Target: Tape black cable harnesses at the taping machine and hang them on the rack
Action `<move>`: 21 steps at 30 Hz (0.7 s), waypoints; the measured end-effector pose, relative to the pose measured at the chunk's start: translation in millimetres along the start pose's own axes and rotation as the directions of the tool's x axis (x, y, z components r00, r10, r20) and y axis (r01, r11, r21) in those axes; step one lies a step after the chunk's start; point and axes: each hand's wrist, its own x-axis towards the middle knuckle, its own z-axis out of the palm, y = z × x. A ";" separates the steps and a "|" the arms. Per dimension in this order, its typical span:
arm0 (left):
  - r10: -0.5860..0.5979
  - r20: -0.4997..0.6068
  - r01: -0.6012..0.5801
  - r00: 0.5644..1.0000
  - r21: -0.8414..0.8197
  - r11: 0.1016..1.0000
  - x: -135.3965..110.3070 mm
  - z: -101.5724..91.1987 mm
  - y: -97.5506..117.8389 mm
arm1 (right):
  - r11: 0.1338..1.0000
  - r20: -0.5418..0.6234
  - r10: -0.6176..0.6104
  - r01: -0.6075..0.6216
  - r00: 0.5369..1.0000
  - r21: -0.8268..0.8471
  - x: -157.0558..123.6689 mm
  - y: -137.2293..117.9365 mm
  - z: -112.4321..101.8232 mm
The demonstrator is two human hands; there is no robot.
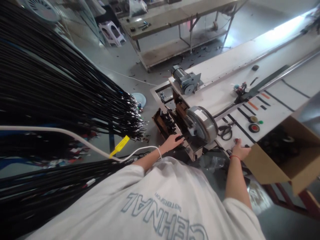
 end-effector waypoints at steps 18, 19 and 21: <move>-0.174 0.110 0.142 0.979 0.249 0.958 -1.8 11.8 -57.3 | 0.999 -0.004 -0.028 0.028 1.000 -0.033 -2.8 0.6 0.9; -0.191 0.120 0.158 0.974 0.242 0.957 -7.2 9.8 -66.2 | 0.998 0.001 -0.033 0.033 0.999 -0.046 -3.4 0.1 0.2; -0.180 0.104 0.157 0.978 0.201 0.967 -18.7 3.8 -77.3 | 0.997 0.009 -0.040 0.040 0.999 -0.066 -4.5 -0.8 -1.1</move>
